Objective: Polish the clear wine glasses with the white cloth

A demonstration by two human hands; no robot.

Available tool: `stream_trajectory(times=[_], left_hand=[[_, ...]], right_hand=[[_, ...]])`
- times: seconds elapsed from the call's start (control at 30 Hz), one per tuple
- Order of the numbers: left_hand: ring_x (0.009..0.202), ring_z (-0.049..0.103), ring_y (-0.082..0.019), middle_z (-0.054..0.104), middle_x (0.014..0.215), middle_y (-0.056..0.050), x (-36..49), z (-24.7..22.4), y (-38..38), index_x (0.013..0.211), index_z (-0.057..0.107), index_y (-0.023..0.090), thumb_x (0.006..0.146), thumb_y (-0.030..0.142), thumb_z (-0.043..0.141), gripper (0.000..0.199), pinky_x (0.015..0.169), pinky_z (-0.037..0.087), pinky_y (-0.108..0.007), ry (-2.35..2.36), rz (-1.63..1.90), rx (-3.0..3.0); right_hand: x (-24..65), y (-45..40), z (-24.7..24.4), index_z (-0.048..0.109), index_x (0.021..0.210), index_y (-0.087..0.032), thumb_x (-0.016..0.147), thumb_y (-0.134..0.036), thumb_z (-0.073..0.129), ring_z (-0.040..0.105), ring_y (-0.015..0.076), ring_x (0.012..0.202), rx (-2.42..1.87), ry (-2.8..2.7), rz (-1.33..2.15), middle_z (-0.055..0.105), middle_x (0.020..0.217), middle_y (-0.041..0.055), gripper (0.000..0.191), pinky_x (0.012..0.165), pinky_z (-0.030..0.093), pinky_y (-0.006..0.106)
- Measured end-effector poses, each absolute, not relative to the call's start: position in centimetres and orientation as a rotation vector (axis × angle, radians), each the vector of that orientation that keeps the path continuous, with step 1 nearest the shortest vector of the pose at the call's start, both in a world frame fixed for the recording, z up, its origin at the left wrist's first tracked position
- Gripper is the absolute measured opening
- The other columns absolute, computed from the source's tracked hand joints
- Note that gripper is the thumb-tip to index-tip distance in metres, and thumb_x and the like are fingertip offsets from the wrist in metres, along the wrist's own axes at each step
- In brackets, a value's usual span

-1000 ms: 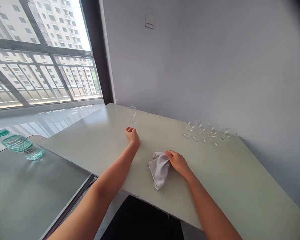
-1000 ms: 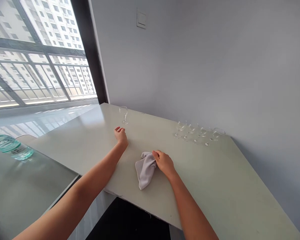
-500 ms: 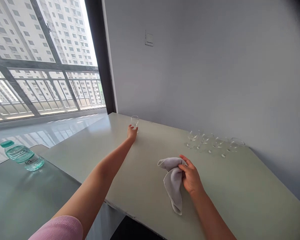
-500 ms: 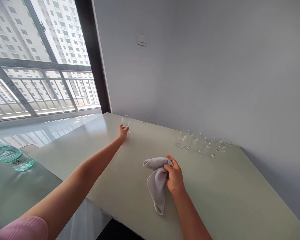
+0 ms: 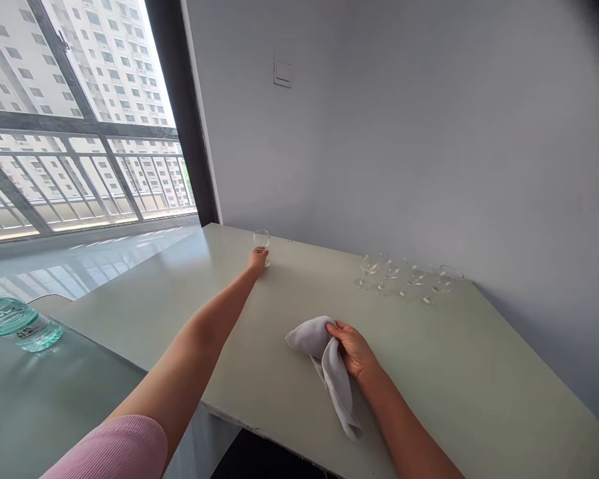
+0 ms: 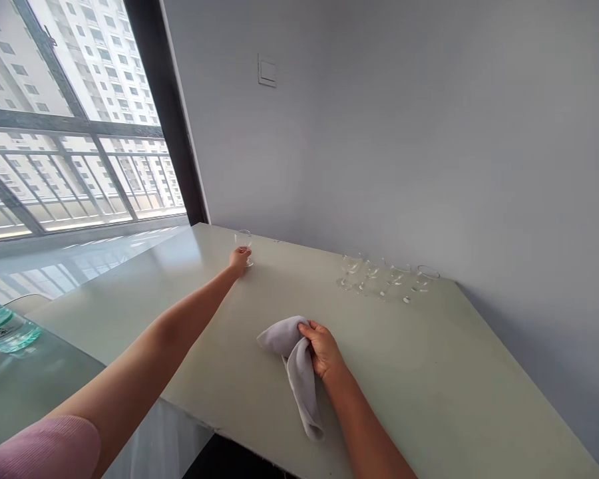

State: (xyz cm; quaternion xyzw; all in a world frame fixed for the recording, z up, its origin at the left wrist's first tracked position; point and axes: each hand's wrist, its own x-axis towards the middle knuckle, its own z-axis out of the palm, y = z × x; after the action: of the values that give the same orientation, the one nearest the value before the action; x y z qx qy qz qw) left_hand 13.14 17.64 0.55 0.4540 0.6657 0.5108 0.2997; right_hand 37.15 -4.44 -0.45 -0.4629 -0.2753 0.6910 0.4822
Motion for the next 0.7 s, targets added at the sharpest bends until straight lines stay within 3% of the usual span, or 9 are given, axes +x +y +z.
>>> stream_trajectory(times=[0.17,0.3,0.4,0.57,0.7], left_hand=[[0.076,0.055,-0.017,0.06,0.082,-0.004,15.7,0.6,13.4,0.082,0.061,0.019,0.073,0.025,0.055,0.012,0.07,0.041,-0.028,1.689,1.215,1.497],[0.087,0.054,-0.017,0.059,0.098,-0.003,18.6,0.8,8.3,0.078,0.061,0.02,0.073,0.02,0.056,0.007,0.08,0.04,-0.027,1.538,1.14,1.759],[0.083,0.055,-0.016,0.06,0.091,-0.001,20.6,0.8,4.5,0.082,0.06,0.021,0.077,0.019,0.051,0.011,0.077,0.04,-0.026,1.403,1.036,1.906],[0.077,0.055,-0.017,0.06,0.084,-0.003,22.8,0.2,0.6,0.087,0.056,0.021,0.083,0.019,0.041,0.015,0.07,0.04,-0.026,1.279,0.793,2.273],[0.073,0.055,-0.016,0.058,0.081,-0.004,22.6,0.1,0.3,0.082,0.053,0.02,0.086,0.025,0.04,0.014,0.065,0.038,-0.025,1.419,0.699,2.397]], right_hand=[[38.4,-3.8,-0.2,0.053,0.067,-0.019,0.064,-0.029,0.056,0.06,0.0178,0.061,-1.18,-0.505,1.497,0.057,0.057,0.0004,0.011,0.053,0.05,0.028],[40.1,-4.0,1.6,0.046,0.069,-0.02,0.066,-0.027,0.056,0.058,0.0135,0.066,-1.072,-0.315,1.121,0.054,0.066,-0.0023,0.012,0.06,0.05,0.026],[40.5,-4.8,3.1,0.044,0.07,-0.02,0.067,-0.027,0.057,0.055,0.0102,0.067,-0.975,-0.368,0.846,0.05,0.068,-0.005,0.015,0.062,0.048,0.024],[38.6,-6.5,3.8,0.057,0.09,-0.018,0.078,-0.039,0.05,0.054,0.0121,0.073,-1.217,-0.821,0.444,0.055,0.078,0.0004,0.025,0.067,0.045,0.026],[37.1,-6.9,3.2,0.06,0.107,-0.021,0.084,-0.034,0.043,0.052,0.0204,0.097,-1.326,-1.497,0.273,0.059,0.1,0.008,0.031,0.084,0.042,0.036]])
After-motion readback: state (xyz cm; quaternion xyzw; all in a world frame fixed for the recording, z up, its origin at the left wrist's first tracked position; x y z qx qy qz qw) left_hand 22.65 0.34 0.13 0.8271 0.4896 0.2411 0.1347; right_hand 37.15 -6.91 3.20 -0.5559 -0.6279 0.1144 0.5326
